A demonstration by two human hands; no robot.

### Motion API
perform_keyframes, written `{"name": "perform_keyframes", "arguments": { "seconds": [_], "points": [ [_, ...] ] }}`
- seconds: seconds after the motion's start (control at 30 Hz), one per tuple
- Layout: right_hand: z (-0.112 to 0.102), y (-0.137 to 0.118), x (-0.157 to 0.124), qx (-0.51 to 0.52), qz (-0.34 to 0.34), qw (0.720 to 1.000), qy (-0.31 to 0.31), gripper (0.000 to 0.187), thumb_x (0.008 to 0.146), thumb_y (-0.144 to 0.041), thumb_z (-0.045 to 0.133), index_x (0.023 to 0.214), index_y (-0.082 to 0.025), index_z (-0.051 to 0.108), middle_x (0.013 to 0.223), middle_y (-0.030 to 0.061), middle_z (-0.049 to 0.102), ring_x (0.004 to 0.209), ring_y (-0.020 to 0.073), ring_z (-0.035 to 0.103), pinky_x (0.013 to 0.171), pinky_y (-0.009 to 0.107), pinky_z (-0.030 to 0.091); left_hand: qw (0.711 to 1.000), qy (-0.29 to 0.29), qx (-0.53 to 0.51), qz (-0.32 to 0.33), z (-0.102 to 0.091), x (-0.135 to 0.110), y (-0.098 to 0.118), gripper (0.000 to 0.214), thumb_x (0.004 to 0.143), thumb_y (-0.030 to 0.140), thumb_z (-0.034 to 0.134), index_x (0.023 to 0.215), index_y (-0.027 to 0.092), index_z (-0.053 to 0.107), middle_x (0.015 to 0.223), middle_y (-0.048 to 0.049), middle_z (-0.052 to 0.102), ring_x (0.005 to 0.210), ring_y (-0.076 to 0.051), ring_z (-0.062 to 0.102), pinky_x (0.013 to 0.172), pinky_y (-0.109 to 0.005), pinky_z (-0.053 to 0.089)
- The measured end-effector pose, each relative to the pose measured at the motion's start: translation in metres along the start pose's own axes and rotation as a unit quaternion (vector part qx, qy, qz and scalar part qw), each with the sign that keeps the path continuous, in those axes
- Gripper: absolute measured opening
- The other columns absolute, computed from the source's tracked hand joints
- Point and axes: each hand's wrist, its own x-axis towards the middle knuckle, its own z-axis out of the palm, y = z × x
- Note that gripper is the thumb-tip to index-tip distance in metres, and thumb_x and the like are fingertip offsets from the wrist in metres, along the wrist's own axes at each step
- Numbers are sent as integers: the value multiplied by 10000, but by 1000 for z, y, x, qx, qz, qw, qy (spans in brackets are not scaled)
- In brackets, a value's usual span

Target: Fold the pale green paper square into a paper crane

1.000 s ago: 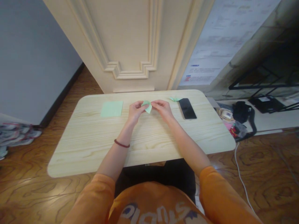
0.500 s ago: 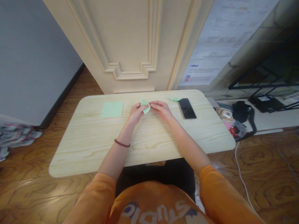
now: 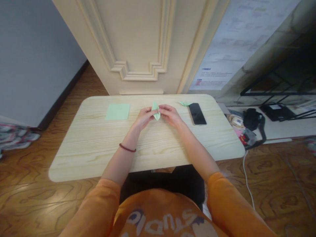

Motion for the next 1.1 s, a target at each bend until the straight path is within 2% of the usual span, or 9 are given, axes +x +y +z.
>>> {"name": "perform_keyframes", "arguments": {
  "seconds": [0.13,0.3,0.5,0.67,0.87,1.1],
  "points": [
    [0,-2,-1,3,8,1000,4,355,495,-326,889,783,-221,709,761,-43,673,725,99,604,706,245,473,1000,-24,-7,-15,-2,-1,5,324,558,377,851,755,149,730,795,-69,726,795,-181,672,782,-310,534],
    [-1,-4,-1,11,4,1000,8,352,491,-322,885,784,-225,715,775,-35,689,748,110,612,715,239,479,998,-58,20,-1,-3,-3,10,335,533,343,871,762,144,730,813,-73,731,846,-200,683,839,-331,536],
    [-3,-1,1,6,23,1000,4,334,488,-303,889,764,-216,723,765,-34,697,731,99,612,705,228,479,998,-48,34,12,-8,-1,8,414,509,361,906,800,135,717,818,-75,725,820,-199,685,850,-361,536],
    [-4,0,3,7,40,999,8,366,443,-315,906,743,-202,730,745,-30,698,706,89,604,675,211,478,997,-65,47,9,-11,-1,8,411,535,358,892,820,131,703,798,-62,719,810,-192,689,864,-362,538],
    [-3,-1,3,-5,17,999,41,351,429,-332,900,687,-196,702,707,-30,672,688,97,585,661,230,465,995,-89,51,8,-13,1,10,347,577,299,848,839,135,691,819,-42,729,846,-190,700,937,-373,525],
    [-2,1,4,-12,8,998,59,368,404,-330,902,664,-188,684,683,-33,650,657,93,562,621,232,431,997,-66,39,14,-12,2,7,399,563,269,859,859,141,623,735,-14,715,741,-158,697,864,-356,546]
  ]
}}
